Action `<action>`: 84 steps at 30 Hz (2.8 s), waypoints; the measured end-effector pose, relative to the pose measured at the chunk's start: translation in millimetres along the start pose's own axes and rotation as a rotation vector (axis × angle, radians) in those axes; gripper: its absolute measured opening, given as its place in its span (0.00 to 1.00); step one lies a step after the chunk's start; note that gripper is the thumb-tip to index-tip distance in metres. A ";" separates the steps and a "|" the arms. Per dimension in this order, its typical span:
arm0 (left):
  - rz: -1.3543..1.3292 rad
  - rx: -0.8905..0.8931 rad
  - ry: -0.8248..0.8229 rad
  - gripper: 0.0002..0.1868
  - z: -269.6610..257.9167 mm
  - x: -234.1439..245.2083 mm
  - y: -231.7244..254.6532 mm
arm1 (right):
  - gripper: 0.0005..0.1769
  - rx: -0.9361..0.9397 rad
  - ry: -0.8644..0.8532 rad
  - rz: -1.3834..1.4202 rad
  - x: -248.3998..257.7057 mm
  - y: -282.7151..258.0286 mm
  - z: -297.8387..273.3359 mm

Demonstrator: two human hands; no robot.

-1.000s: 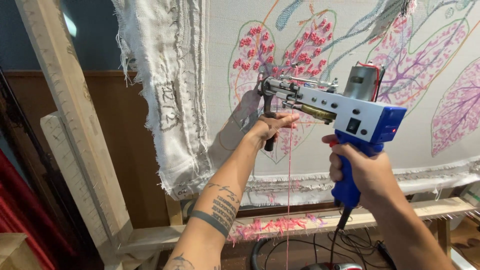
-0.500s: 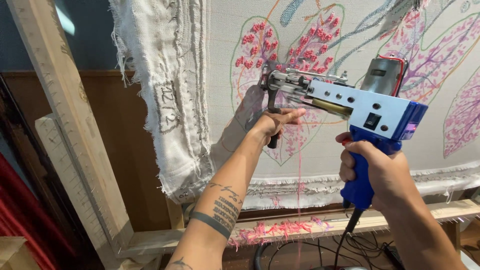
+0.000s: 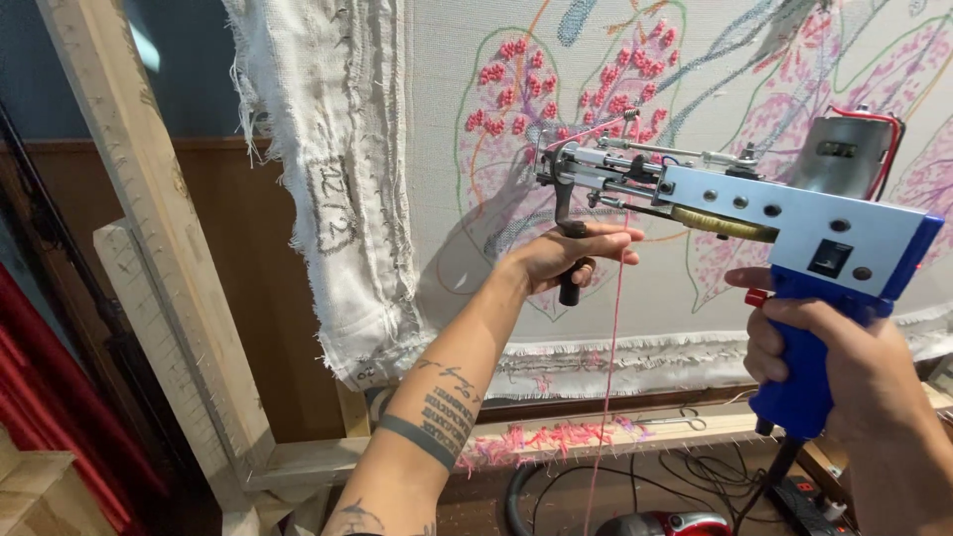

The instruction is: Using a tufting gun to create a rug on a stretched canvas.

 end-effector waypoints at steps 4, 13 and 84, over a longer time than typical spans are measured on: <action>0.102 0.017 0.076 0.27 0.7 -13.1 1.2 | 0.20 0.046 -0.047 -0.010 7.8 -7.3 -5.8; 0.292 0.023 0.153 0.19 -1.8 -19.8 13.1 | 0.21 0.123 -0.082 0.075 14.1 -10.7 -15.1; 0.127 0.189 0.529 0.27 9.3 64.0 -5.0 | 0.10 -0.087 0.054 0.061 -68.7 12.8 24.3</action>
Point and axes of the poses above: each hand's wrist, its own z-axis towards the middle knuckle, its own x-axis out of the back of the hand, y = z × x, the point moved 6 cm from there along z, towards the middle knuckle, and after that the axes turned 6 degrees about x, right-handed, at the moved point
